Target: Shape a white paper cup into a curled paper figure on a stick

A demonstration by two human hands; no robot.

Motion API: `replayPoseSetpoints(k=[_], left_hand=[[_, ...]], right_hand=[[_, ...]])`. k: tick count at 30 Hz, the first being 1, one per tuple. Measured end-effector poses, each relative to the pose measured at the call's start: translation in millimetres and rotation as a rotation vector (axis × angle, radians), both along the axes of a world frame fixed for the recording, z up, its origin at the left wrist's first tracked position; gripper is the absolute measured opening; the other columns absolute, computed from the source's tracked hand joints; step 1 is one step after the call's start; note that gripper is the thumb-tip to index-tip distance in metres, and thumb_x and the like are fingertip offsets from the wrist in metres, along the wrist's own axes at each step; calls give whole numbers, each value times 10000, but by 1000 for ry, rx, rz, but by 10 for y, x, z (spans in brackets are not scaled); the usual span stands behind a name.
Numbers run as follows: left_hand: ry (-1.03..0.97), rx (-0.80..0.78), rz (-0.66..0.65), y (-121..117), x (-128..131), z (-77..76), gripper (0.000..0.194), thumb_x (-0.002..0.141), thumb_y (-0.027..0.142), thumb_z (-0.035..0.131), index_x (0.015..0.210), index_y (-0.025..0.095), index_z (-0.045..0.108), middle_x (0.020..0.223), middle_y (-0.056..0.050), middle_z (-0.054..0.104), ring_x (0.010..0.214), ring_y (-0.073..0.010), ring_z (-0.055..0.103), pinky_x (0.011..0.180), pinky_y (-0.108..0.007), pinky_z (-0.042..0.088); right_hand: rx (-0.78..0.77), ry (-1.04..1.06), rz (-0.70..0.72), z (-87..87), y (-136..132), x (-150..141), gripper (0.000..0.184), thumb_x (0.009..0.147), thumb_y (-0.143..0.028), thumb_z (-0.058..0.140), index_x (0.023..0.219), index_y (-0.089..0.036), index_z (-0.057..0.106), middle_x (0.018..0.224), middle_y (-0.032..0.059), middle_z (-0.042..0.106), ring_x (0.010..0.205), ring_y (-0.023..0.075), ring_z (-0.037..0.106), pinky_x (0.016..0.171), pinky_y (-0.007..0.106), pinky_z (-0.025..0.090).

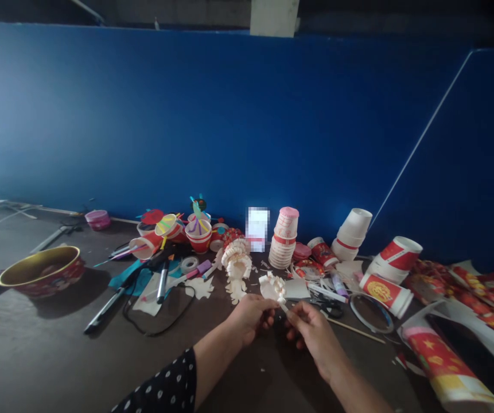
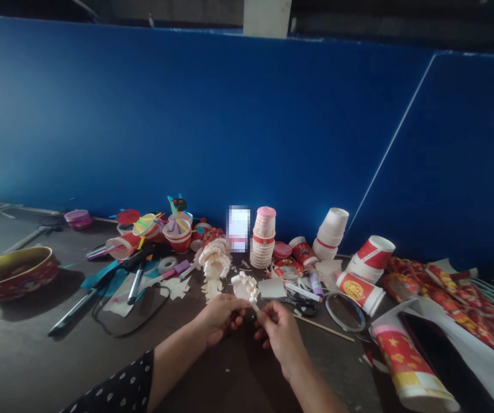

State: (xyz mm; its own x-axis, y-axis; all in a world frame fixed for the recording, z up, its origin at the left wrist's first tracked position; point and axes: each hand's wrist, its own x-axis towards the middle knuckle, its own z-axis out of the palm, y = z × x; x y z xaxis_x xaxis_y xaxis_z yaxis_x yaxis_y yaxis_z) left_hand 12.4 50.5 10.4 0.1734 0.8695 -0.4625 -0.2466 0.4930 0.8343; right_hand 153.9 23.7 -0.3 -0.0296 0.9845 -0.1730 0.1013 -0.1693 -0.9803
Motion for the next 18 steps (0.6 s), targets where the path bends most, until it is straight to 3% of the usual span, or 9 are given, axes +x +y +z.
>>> replayPoseSetpoints(k=[10,18], left_hand=[[4,13,-12,15,-3,-24,296,665,219,698,492,126,476,406,47,467,334,-34,394,338,-154,235],[29,45,-38,0,-5,-17,304,672,231,697,500,131,467,406,57,458,332,-32,393,339,-150,241]], right_hand=[[-57,58,-4,21,8,19,412,551,-500,707,783,-172,615,631,1,631,548,140,585,463,215,374],[-94,43,-30,17,3,-16,366,568,-497,698,641,-172,547,598,-2,614,515,133,590,394,182,322]])
